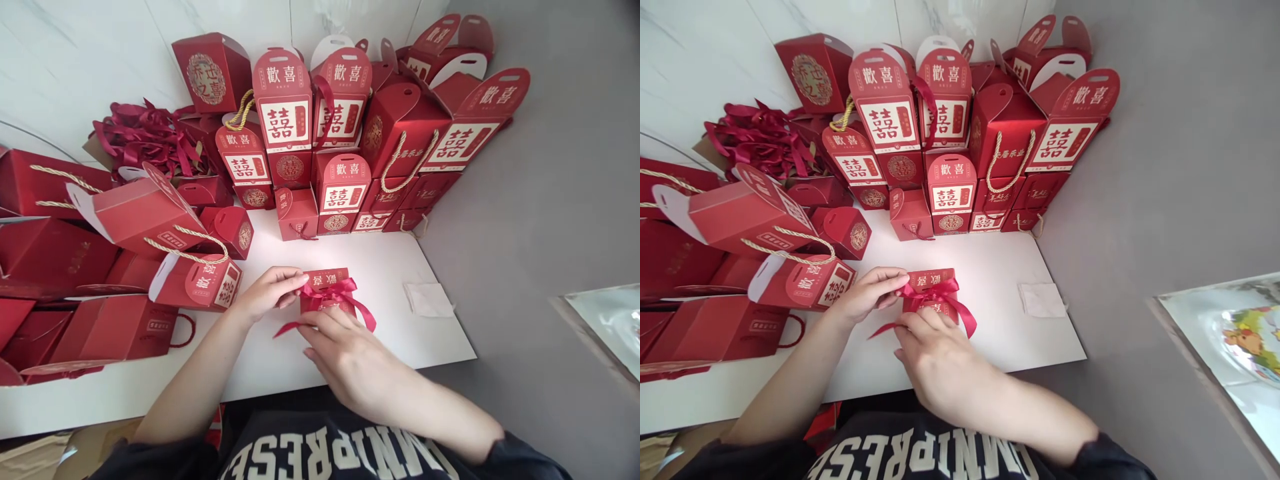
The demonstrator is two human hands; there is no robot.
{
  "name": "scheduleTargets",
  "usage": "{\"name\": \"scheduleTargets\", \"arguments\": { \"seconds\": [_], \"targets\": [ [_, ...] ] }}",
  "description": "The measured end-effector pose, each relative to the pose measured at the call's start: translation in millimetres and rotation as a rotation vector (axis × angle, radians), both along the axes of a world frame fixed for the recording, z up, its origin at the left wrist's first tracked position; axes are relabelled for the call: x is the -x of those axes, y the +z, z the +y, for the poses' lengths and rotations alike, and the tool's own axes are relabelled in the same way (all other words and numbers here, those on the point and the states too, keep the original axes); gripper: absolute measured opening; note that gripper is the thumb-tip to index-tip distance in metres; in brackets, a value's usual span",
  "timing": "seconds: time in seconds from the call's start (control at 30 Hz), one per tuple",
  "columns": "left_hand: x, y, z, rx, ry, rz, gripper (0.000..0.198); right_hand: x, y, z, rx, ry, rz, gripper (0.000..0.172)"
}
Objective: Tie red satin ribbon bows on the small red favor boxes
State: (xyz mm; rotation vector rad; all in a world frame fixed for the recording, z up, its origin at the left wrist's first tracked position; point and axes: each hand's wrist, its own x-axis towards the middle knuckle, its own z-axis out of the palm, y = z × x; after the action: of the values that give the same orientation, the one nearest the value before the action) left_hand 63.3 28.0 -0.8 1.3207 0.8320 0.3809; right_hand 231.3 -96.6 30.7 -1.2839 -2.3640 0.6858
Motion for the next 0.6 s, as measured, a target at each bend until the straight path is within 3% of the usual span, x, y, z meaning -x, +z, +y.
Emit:
{"name": "scheduleTargets", "arguments": {
  "seconds": [0.13,0.3,0.37,0.47,0.53,0.6],
  "targets": [
    [-4.7,0.0,-6.8,-0.206,0.016,0.072,0.042,-42.2,18.3,-4.1,0.188,0.100,0.085,0.031],
    [-10.1,-0.6,-15.1,-0.358,0.014,0.163,0.043,-74.0,17.8,4.3,0.389,0.283,0.178,0.026],
    [-9.4,-0.3,-16.4,-0.353,0.011,0.172,0.041,-80.5,12.9,14.2,0.355,0.183,0.318,0.022],
    [-6.6,1.6,-17.6,-0.378,-0.001,0.207,0.040,-82.9,-1.4,31.6,0.164,-0.161,0.395,0.025],
    [-4.9,3.3,-18.5,-0.414,-0.007,0.237,0.042,-81.7,-13.2,41.3,0.166,-0.201,0.388,0.021],
    [-3.4,4.4,-19.3,-0.436,-0.010,0.253,0.043,-80.8,-23.4,47.7,0.264,-0.130,0.435,0.012]
  ]
}}
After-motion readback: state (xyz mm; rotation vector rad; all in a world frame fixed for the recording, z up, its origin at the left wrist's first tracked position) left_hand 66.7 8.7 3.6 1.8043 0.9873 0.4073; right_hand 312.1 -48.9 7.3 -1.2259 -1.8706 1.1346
